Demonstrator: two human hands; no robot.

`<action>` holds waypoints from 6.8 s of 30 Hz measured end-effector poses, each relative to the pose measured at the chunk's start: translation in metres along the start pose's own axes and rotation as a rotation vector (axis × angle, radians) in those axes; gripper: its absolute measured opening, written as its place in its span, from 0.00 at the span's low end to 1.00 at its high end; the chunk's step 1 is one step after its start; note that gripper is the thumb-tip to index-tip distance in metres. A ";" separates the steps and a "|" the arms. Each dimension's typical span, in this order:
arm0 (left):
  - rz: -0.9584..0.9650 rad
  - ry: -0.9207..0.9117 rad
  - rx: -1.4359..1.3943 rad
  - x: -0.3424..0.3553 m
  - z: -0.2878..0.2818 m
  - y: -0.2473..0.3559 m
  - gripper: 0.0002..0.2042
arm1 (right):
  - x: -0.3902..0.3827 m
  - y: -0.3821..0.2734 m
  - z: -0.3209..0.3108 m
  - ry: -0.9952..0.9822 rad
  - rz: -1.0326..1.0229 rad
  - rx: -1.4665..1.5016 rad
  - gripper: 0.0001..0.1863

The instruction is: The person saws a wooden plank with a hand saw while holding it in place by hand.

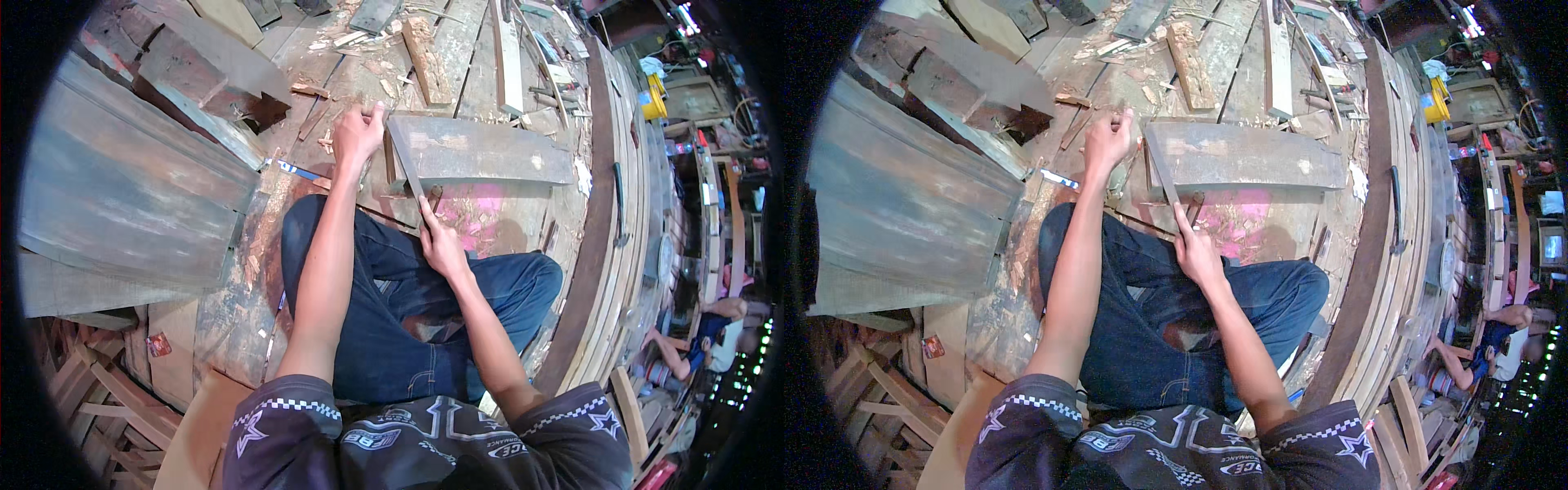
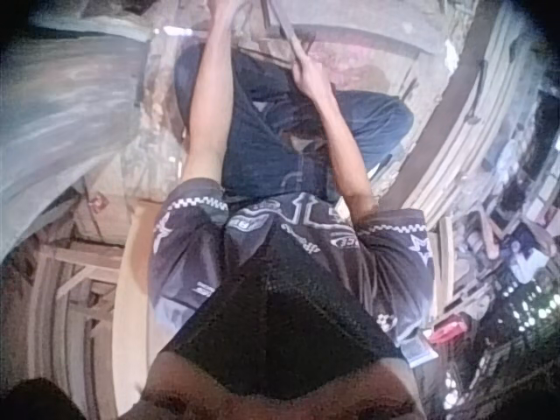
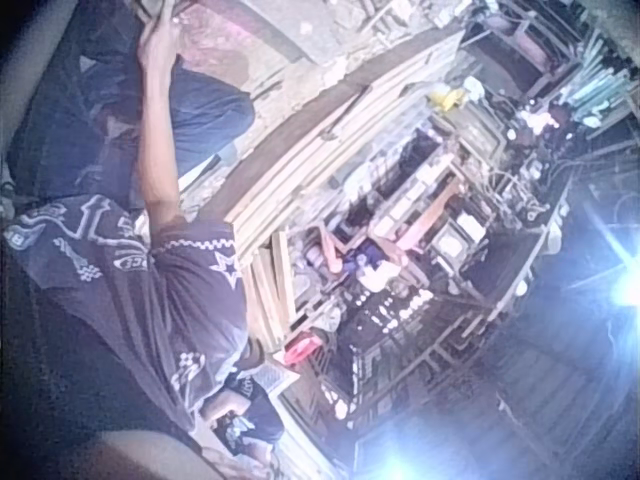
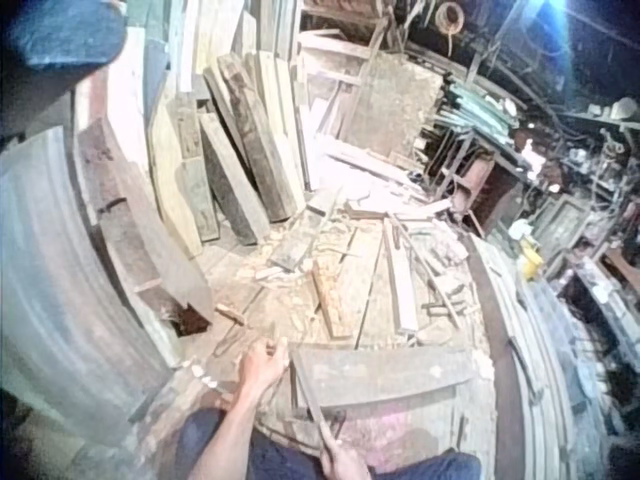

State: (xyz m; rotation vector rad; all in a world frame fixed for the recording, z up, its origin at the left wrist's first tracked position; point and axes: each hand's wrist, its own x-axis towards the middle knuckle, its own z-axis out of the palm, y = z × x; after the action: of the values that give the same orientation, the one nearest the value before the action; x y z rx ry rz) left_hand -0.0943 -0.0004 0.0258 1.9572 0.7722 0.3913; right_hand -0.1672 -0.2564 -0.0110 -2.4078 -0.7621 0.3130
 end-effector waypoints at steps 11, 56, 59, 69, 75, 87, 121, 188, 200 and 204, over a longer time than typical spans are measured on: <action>-0.005 0.014 0.060 0.008 0.004 -0.010 0.25 | 0.042 -0.001 -0.006 -0.028 0.002 0.025 0.35; 0.010 -0.001 0.058 0.004 -0.001 -0.008 0.23 | -0.009 0.015 -0.010 -0.080 0.214 -0.175 0.18; 0.038 -0.007 0.044 0.002 0.007 0.002 0.23 | -0.009 0.013 -0.017 -0.120 0.317 -0.115 0.19; 0.001 -0.030 0.019 0.000 0.002 -0.004 0.23 | 0.025 -0.005 -0.008 -0.064 0.278 -0.116 0.18; -0.012 -0.093 0.004 0.008 0.010 -0.005 0.23 | 0.009 -0.001 -0.003 -0.068 0.299 -0.124 0.19; -0.002 -0.066 0.067 -0.004 0.003 0.003 0.24 | 0.002 -0.004 -0.001 -0.057 0.386 -0.148 0.20; 0.064 -0.074 0.123 0.002 0.014 -0.005 0.23 | -0.006 0.006 -0.039 0.004 0.259 0.265 0.16; 0.010 -0.124 0.104 0.002 0.014 -0.010 0.22 | 0.015 0.003 -0.006 -0.039 0.267 -0.221 0.21; 0.047 -0.154 0.202 0.000 0.018 -0.007 0.23 | 0.055 -0.005 -0.023 -0.100 0.339 -0.194 0.22; 0.044 -0.116 0.248 0.001 0.013 -0.016 0.23 | 0.013 0.004 -0.022 -0.133 0.323 -0.188 0.23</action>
State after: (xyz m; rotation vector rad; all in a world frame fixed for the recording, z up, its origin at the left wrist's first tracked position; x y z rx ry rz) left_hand -0.0920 -0.0029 0.0054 2.2099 0.7314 0.2129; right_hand -0.1466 -0.2620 0.0040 -2.7112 -0.4732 0.5570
